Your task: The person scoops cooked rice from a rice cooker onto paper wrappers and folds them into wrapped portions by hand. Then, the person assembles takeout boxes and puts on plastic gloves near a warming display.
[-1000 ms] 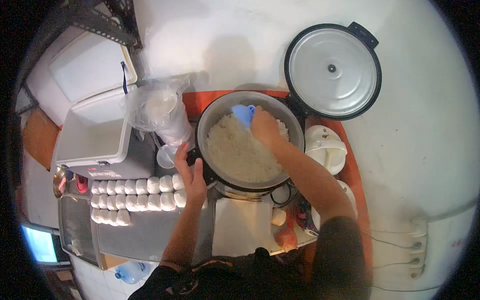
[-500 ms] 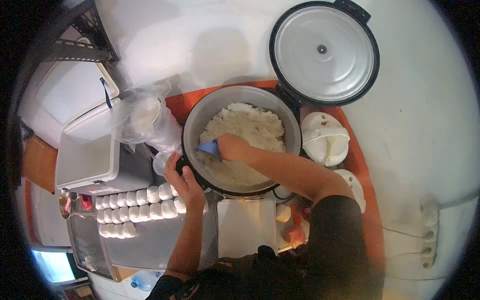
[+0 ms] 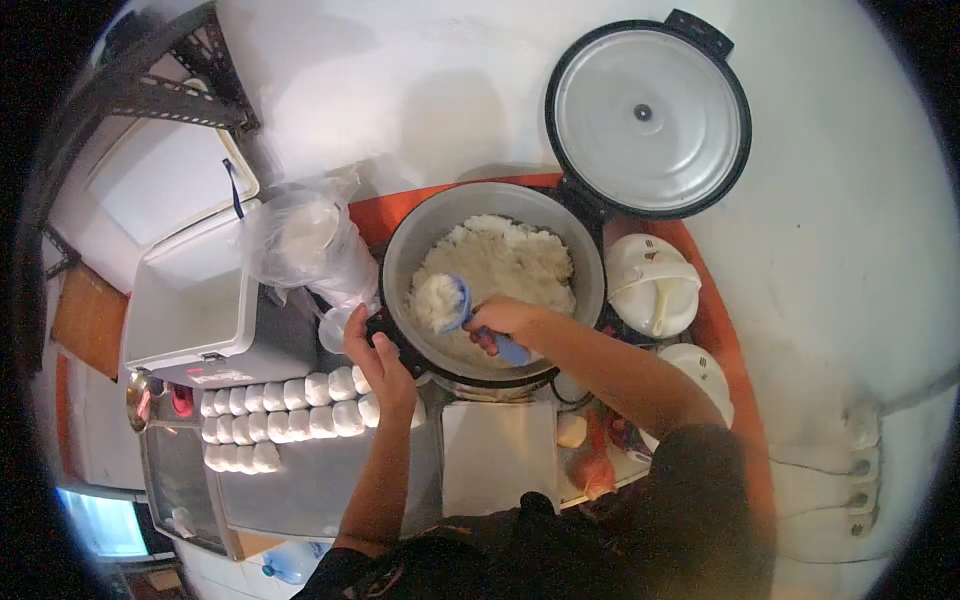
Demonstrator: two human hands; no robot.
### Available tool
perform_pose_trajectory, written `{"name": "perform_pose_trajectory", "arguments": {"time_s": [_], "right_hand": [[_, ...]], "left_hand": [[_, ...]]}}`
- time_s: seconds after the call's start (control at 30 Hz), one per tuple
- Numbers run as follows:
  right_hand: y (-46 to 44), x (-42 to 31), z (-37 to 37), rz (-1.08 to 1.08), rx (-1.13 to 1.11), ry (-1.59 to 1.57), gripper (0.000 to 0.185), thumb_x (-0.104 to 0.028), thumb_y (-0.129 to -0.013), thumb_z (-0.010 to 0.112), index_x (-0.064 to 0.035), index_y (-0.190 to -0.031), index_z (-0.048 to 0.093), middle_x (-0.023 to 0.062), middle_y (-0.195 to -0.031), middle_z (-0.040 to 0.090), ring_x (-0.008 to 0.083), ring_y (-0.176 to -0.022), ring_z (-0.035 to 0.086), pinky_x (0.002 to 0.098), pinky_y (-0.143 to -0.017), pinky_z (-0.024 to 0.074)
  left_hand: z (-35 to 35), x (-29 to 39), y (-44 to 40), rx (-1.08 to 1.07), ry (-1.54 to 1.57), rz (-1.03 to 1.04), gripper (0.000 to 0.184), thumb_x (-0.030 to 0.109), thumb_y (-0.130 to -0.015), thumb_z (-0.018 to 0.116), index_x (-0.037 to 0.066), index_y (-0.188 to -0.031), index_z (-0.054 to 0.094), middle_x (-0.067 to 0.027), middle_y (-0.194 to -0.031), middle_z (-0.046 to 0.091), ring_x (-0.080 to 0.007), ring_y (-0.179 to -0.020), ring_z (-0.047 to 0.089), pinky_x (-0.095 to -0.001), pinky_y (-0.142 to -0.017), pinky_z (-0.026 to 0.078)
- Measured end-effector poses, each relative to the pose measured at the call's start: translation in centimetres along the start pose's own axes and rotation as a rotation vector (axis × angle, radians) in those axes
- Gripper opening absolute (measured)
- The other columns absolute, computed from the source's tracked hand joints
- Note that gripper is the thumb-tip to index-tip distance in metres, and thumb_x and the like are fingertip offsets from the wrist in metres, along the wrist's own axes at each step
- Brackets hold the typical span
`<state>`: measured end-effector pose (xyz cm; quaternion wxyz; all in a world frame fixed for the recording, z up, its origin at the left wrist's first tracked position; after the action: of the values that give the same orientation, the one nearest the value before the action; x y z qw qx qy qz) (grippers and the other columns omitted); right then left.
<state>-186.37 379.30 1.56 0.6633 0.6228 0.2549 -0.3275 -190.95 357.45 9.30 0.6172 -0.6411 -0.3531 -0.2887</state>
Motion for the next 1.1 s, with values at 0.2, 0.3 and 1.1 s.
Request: {"name": "perform_pose_trajectory", "arguments": {"time_s": [0.2,0.3,1.1], "right_hand": [[8.3,-1.5,-0.8,-0.156,-0.019,-0.22,0.019,-0.009,-0.087,0.065,-0.0001,-0.102,0.057,0.0098,-0.081,0.059,0.0146,-0.052,0.053,0.0313,-0.045,0.046],[14.8,0.6,1.7,-0.165,-0.061,-0.308,0.02,-0.008,-0.087,0.064,0.0011,-0.103,0.057,0.0109,-0.081,0.059,0.0151,-0.049,0.052,0.0301,-0.043,0.0453],[9.0,33.9,6.5,-0.45,0.201,0.797,0.079,0.004,-0.082,0.06,-0.0242,-0.152,0.035,0.0163,-0.111,0.058,0.0331,-0.097,0.059,0.0397,-0.089,0.0487]], "left_hand": [[-3.9,-3.8,6.7,-0.003,-0.035,0.062,0.043,0.022,-0.095,0.053,-0.001,-0.131,0.047,-0.0216,-0.123,0.051,-0.037,-0.119,0.045,-0.0462,-0.104,0.033],[-3.5,-9.0,14.0,-0.396,-0.135,-0.041,0.046,0.011,-0.087,0.061,0.001,-0.13,0.049,-0.0223,-0.118,0.053,-0.0404,-0.115,0.049,-0.0484,-0.103,0.035],[1.1,-11.9,28.9,-1.611,-0.699,0.1,0.105,0.041,-0.076,0.074,-0.002,-0.153,0.016,-0.0164,-0.156,0.03,-0.0317,-0.147,0.023,-0.0457,-0.121,0.018]]}}
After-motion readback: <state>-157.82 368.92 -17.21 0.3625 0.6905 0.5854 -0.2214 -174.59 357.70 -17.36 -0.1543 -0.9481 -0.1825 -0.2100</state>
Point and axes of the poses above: each hand's wrist, its own y-axis away from the middle knuckle, its own z-axis out of the palm, x = y × z, the point moved 9 cm from there along -y, towards the middle knuckle
